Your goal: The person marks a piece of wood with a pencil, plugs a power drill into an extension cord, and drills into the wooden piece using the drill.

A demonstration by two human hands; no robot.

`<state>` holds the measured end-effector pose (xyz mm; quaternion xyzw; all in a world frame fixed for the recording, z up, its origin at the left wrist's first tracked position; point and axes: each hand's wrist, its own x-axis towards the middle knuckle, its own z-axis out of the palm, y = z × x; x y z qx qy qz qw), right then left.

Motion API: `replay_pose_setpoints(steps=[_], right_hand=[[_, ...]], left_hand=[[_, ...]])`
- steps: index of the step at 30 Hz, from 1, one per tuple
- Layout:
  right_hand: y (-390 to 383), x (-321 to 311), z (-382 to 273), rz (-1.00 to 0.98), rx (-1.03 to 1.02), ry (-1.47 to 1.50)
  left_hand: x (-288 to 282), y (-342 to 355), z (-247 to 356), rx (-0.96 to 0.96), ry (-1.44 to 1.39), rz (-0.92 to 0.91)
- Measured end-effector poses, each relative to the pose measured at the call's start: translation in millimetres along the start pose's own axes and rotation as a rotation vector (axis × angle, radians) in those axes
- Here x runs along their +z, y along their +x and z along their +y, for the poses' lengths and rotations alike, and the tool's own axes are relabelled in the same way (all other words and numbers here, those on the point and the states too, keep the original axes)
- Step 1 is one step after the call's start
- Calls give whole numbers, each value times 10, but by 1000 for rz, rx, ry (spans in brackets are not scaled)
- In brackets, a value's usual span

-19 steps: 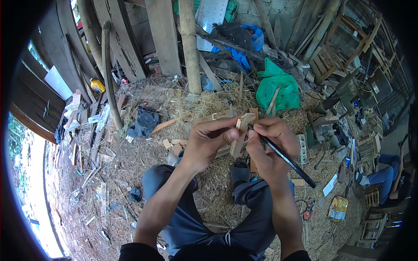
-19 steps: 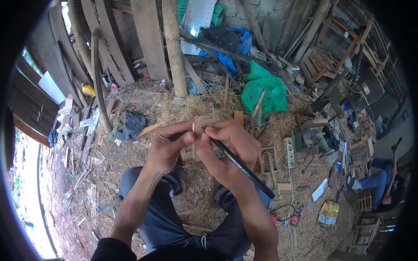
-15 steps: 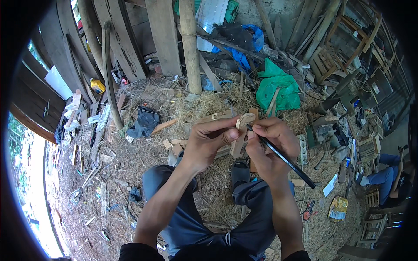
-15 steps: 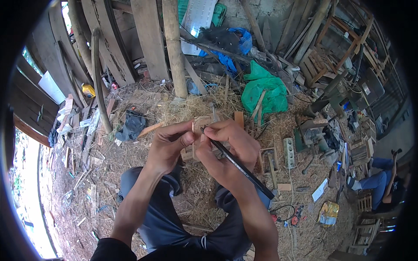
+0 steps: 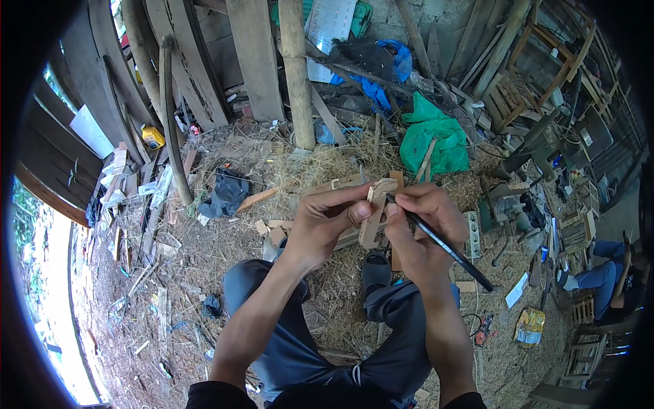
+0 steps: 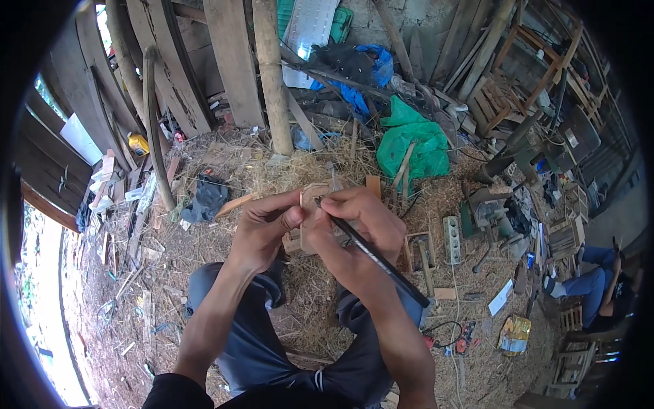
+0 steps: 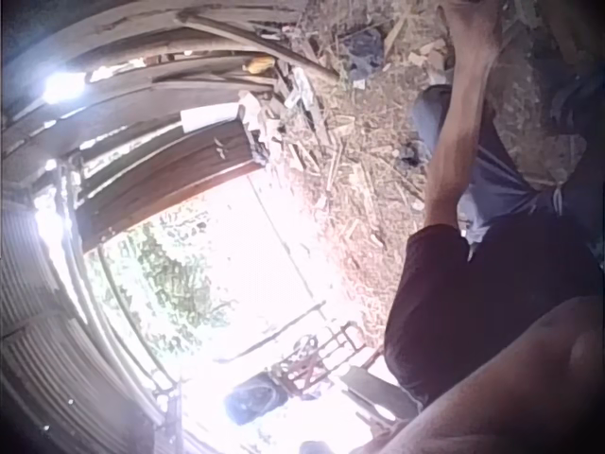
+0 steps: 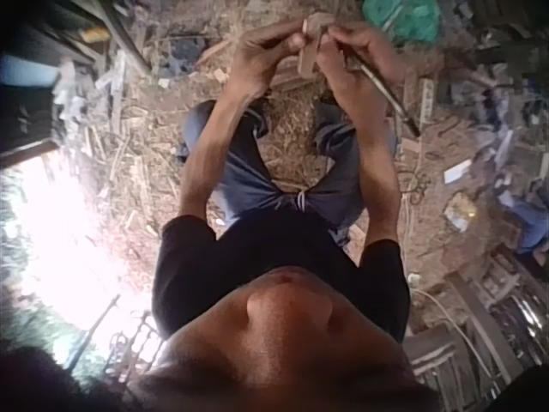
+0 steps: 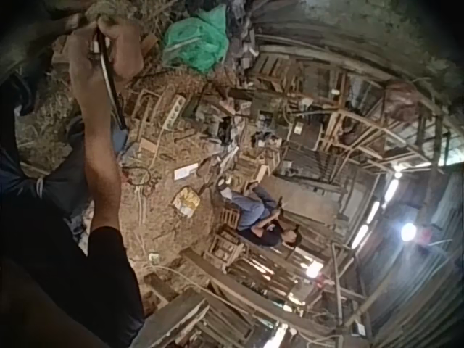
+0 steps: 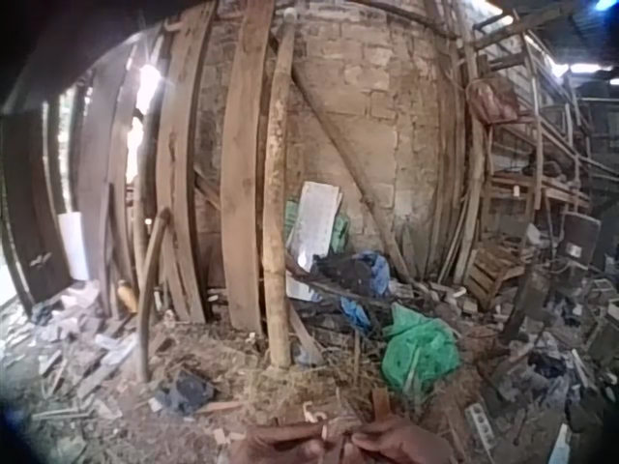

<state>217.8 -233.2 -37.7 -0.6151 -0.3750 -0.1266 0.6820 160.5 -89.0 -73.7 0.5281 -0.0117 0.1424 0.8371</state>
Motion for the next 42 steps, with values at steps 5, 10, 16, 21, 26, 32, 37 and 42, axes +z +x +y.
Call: replay_pose_setpoints(steps=[5,10,16,21,26,32,37,42], right_hand=[[-2,-57,40,3,-30,-1],[22,-41,-20,-26,77,45],[63,-59,-73,-79,233,80],[70,-76,-29,-94,224,54],[50,-78,-54,-125,115,-39],[39,-50,-35,-107,118,61],[45,-41,4,-231,107,38],[23,0,8,-264,114,49]], left_hand=[[42,7,104,-28,-84,-69],[56,7,76,-7,14,-10],[12,28,133,-74,-89,53],[12,17,99,-108,-164,79],[52,3,124,-101,-170,18],[39,12,159,-67,-220,-6],[-20,21,94,-116,-282,14],[-24,6,89,-143,-276,47]])
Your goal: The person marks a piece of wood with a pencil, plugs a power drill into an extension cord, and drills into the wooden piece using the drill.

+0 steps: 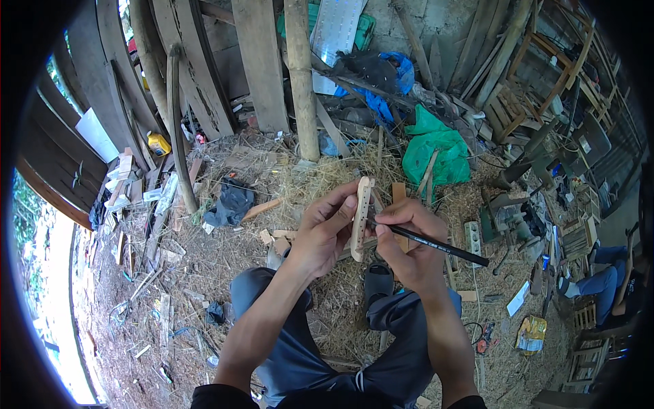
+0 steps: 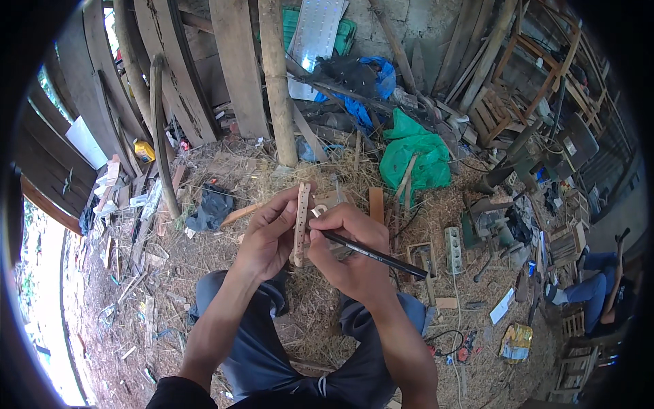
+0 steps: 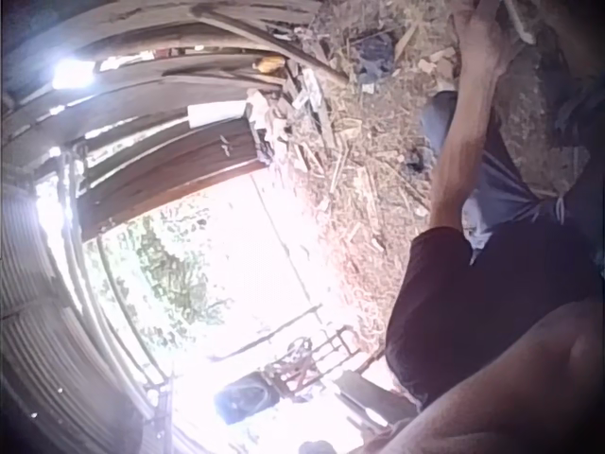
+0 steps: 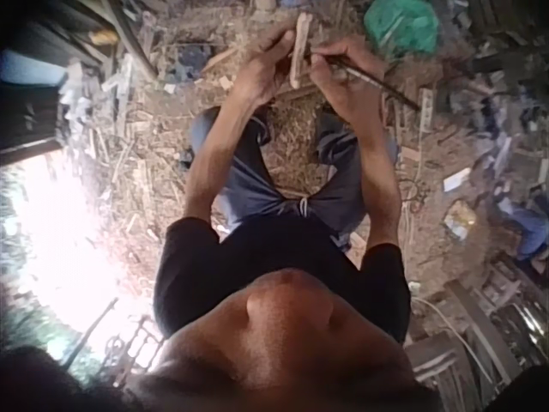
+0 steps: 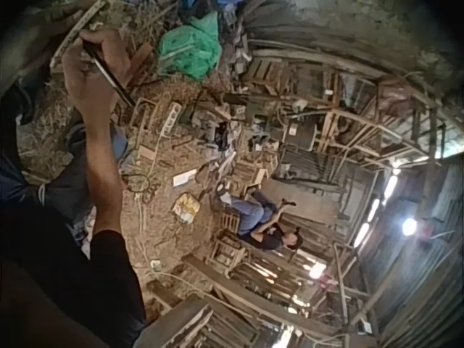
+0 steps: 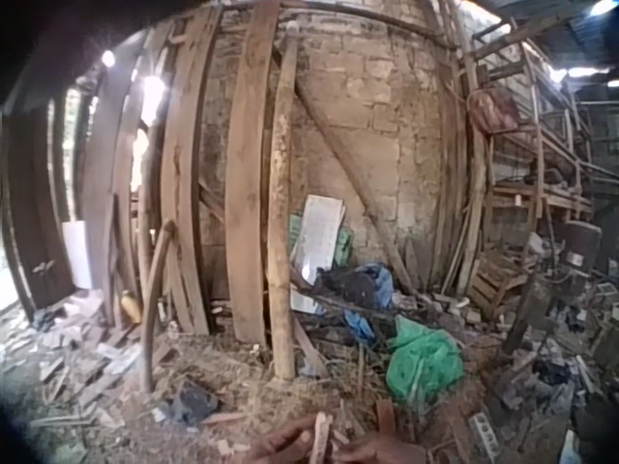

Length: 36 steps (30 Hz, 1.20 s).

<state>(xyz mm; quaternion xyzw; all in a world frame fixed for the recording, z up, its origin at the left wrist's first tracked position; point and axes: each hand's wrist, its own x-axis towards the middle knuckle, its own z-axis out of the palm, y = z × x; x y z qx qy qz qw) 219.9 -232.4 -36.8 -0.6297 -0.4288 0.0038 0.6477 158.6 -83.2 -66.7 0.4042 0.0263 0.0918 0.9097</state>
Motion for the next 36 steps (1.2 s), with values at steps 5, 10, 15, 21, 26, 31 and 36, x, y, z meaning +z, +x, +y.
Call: replay_pose_setpoints(steps=[5,10,15,21,26,31,36], right_hand=[[30,4,15,55,-25,12],[-1,-13,37,16,-38,-29],[17,4,-18,74,-83,-29],[11,41,-24,57,-74,-6],[-28,27,-52,135,-13,21],[3,24,-3,215,-118,-101],[6,15,-15,193,-114,-100]], left_hand=[[35,-7,10,21,-15,-59],[44,-27,29,30,-4,-70],[41,-20,38,24,-33,-77],[27,-23,44,52,-7,-59],[43,-22,29,154,234,-10],[38,3,31,166,342,-29],[92,-28,48,161,307,4]])
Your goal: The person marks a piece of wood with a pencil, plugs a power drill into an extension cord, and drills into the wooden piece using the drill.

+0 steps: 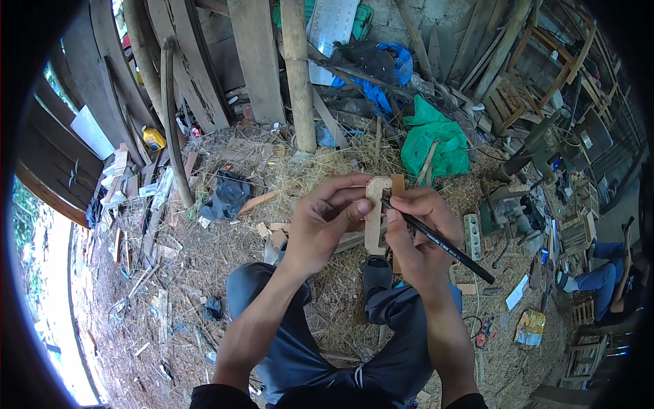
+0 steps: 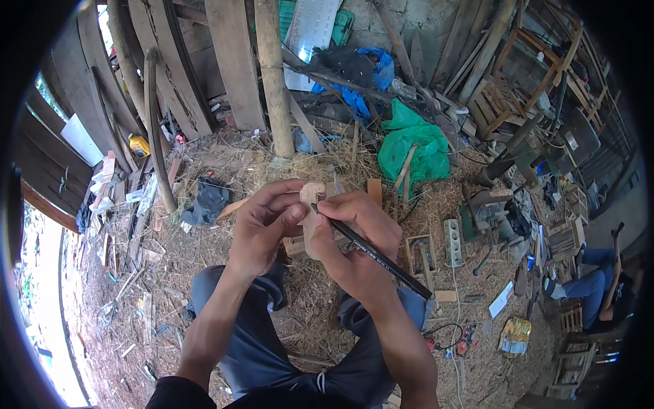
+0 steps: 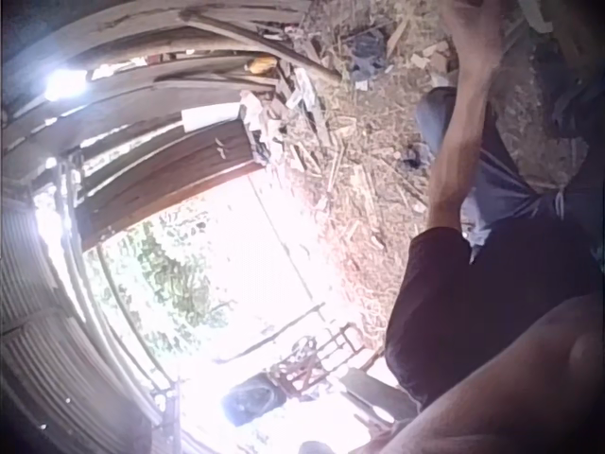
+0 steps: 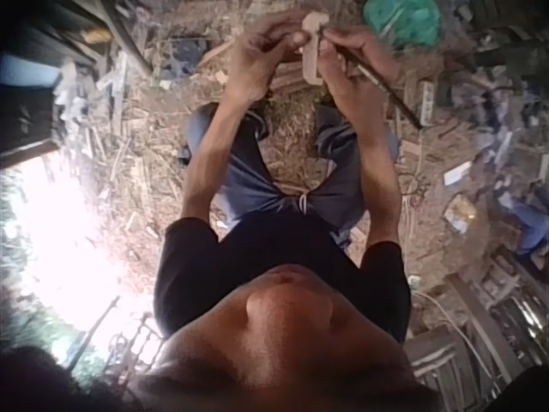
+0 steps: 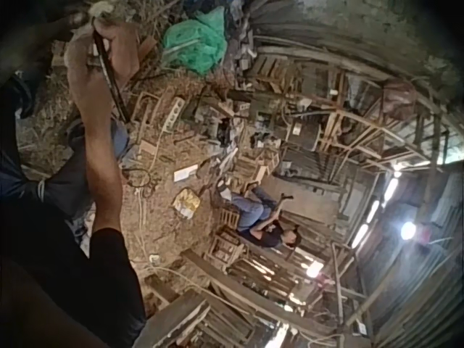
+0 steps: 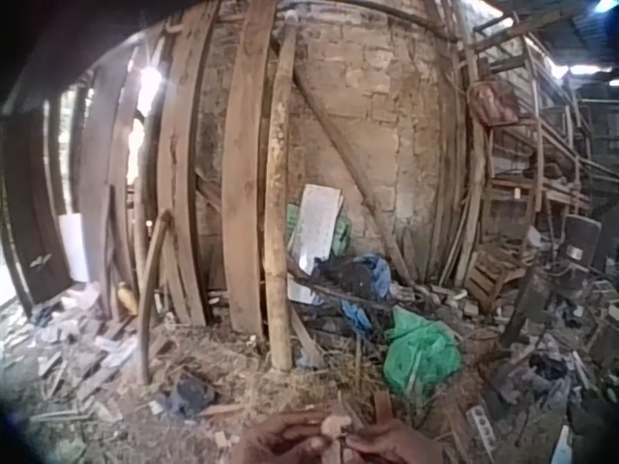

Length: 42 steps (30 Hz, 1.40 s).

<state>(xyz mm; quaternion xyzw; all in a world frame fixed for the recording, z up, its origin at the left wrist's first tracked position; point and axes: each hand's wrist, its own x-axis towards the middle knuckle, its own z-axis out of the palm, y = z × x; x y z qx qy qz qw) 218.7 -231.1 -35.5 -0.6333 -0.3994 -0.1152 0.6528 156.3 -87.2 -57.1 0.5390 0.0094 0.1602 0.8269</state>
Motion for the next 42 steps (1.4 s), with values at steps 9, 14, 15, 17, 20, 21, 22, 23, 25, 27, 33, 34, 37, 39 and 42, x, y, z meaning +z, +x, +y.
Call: replay_pose_setpoints(steps=[9,14,15,17,20,21,22,23,25,27,33,34,37,39,42], right_hand=[[-13,-24,-3,23,24,-9],[7,-43,-6,17,18,-21],[8,-51,3,4,-18,-49],[2,-50,25,-10,-53,-78],[-7,-25,46,23,-28,-13],[-5,-19,44,30,-28,-11],[-2,-16,44,38,-27,-9],[3,-22,44,38,-27,-9],[11,-36,46,17,-68,-50],[9,-39,48,15,-56,-55],[17,-44,49,4,-81,-89],[19,-43,43,-1,-81,-96],[24,-34,50,15,-95,-92],[19,-44,52,9,-87,-91],[19,-36,20,2,-65,-91]], left_hand=[[1,-12,-7,27,44,-24],[1,-17,-15,-5,70,-18],[5,-18,-9,-6,70,-19],[14,-19,1,-26,46,-11],[0,-19,-20,-21,32,-20],[-2,-19,-22,-22,31,-20],[-3,-20,-24,-25,33,-17],[-2,-19,-24,-27,35,-15],[-4,-18,-25,-32,43,-10],[-2,-18,-25,-38,50,-5],[3,-23,-31,-4,58,10],[7,-25,-18,-17,50,12],[6,-28,-21,-29,43,8],[-2,-25,-30,-27,43,2],[-5,-27,-32,-41,48,10]])
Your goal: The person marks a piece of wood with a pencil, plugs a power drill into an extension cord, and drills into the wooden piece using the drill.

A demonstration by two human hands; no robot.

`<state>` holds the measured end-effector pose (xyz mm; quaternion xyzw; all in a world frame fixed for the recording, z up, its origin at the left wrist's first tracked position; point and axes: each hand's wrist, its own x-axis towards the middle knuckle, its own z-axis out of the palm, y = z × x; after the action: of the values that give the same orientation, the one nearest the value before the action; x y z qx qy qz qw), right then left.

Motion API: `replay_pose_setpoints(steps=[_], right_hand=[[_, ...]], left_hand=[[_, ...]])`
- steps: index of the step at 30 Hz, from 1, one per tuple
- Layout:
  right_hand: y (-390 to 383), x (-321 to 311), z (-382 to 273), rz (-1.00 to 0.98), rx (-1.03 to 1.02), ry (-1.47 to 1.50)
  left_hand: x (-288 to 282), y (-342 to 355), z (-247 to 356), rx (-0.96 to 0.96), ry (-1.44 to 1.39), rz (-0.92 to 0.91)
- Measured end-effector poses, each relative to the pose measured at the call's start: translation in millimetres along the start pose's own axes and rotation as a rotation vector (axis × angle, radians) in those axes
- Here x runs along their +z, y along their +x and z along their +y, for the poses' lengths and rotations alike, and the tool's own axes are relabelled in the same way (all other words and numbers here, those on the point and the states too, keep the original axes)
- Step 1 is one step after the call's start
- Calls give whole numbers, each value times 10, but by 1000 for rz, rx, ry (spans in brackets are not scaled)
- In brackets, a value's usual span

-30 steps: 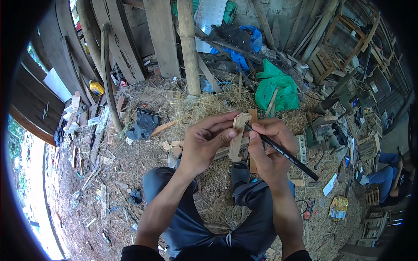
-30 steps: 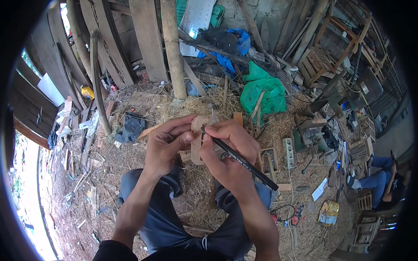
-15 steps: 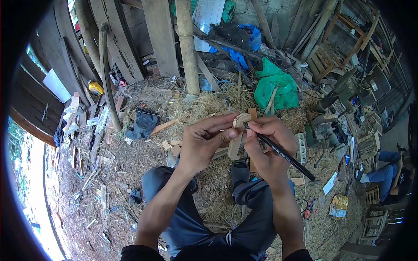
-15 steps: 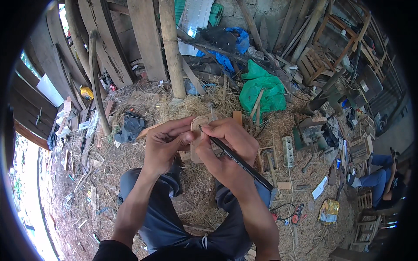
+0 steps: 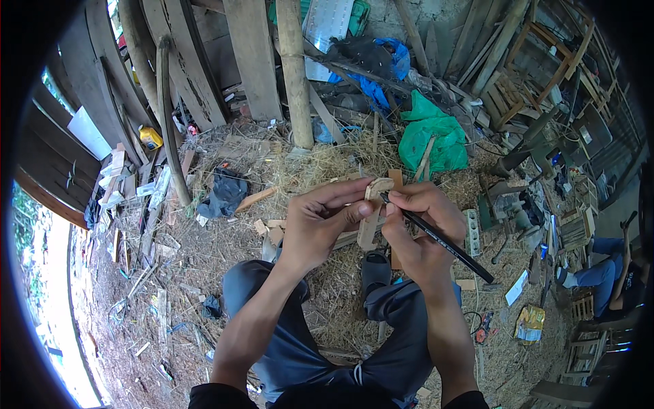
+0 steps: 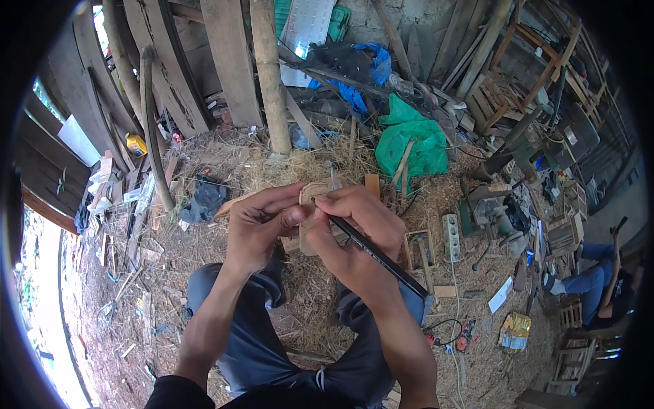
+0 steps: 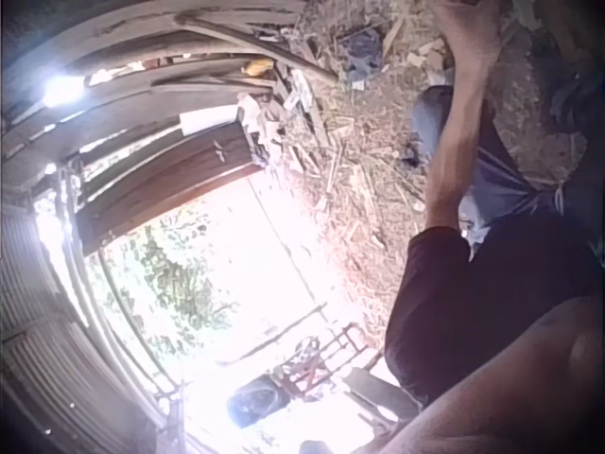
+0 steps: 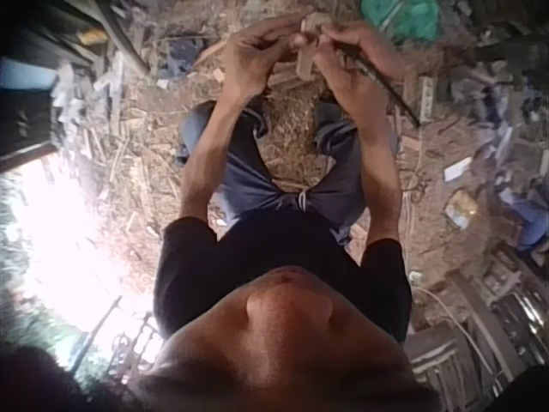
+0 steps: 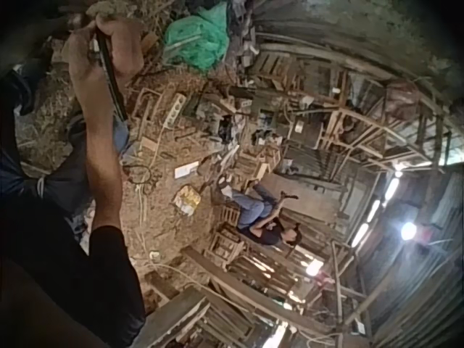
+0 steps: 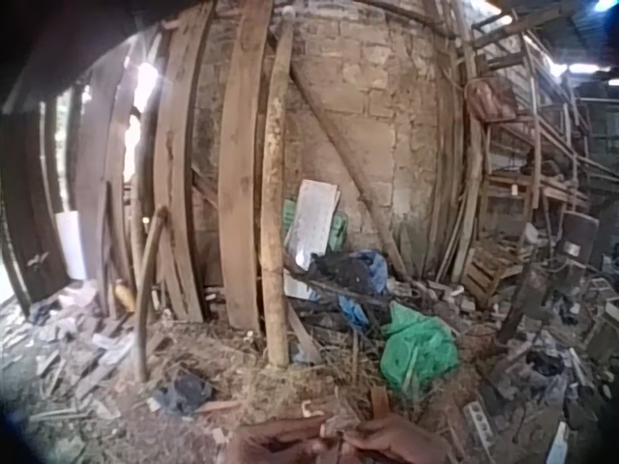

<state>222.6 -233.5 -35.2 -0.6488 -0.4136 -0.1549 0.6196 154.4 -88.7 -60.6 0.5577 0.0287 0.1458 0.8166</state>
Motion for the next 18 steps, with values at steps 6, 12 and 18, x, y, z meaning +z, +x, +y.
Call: replay_pose_setpoints(steps=[6,12,18], right_hand=[[-12,2,30,11,-2,6],[-23,-19,26,45,47,54],[0,-21,-38,-17,-22,54]], left_hand=[[7,1,3,9,-5,-2],[5,7,16,88,63,-85],[-42,28,36,46,-58,-70]])
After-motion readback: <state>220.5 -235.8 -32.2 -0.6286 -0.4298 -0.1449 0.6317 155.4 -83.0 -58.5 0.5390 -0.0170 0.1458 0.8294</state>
